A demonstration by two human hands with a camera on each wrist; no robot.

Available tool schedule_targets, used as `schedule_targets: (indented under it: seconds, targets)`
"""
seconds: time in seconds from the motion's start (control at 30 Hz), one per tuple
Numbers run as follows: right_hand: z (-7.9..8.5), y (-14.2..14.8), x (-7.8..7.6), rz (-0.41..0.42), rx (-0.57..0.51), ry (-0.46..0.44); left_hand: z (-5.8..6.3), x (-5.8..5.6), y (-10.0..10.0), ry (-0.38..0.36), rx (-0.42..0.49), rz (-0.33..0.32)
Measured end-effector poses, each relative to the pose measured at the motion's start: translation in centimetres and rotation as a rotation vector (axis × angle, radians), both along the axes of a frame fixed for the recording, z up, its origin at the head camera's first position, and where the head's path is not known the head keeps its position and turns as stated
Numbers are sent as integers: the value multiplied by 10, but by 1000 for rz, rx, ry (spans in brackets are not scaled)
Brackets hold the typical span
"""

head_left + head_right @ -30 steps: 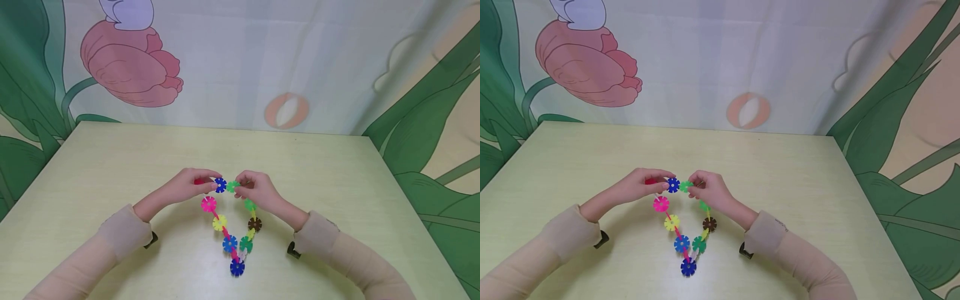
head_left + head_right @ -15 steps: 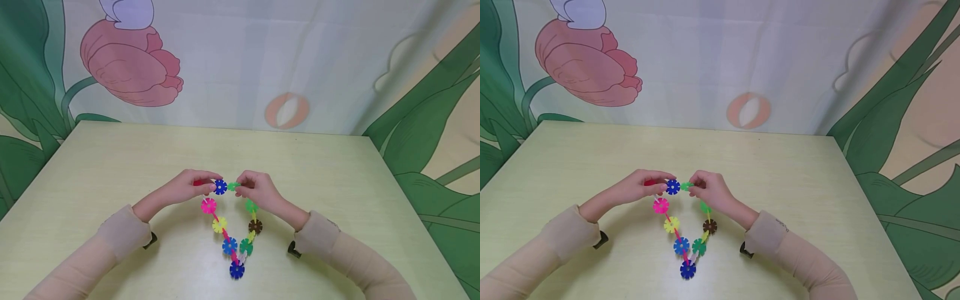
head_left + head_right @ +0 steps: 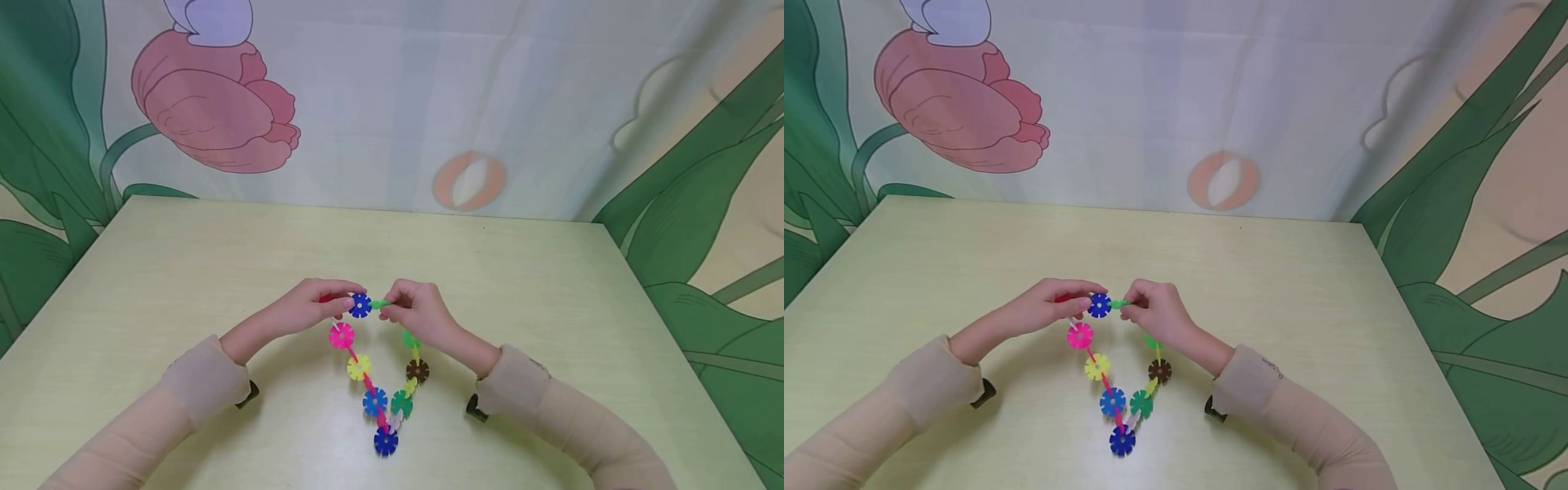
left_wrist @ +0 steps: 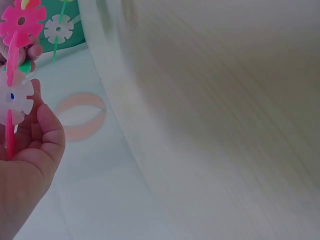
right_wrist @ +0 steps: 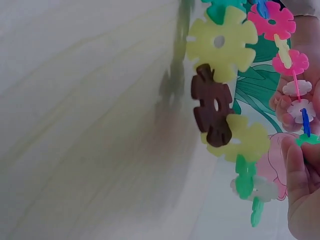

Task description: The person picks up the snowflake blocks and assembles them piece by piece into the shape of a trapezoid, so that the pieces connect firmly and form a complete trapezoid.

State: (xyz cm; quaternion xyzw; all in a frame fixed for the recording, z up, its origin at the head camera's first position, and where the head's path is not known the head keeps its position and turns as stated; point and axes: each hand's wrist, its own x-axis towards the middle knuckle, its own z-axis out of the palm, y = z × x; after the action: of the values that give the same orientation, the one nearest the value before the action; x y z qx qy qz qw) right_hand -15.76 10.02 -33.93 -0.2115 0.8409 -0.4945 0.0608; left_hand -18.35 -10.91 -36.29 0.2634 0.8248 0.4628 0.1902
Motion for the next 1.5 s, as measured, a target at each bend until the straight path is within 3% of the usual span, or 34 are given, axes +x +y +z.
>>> schedule_targets:
  seconds: [0.33, 0.63, 1.17, 1.3, 1.5]
  targets:
    - [-2, -1, 0, 26, -1, 88, 2, 3, 4, -13, -12, -10]
    - [-34, 4, -17, 67, 9, 146, -1, 3, 3, -22, -24, -12]
    - [-38, 5, -19, 157, 32, 398, -1, 3, 2, -41, -7, -23]
    - [-37, 5, -19, 142, 12, 385, -1, 3, 2, -66, 26, -21]
    - [-37, 4, -18, 107, -76, 283, 1, 2, 3, -82, 69, -19]
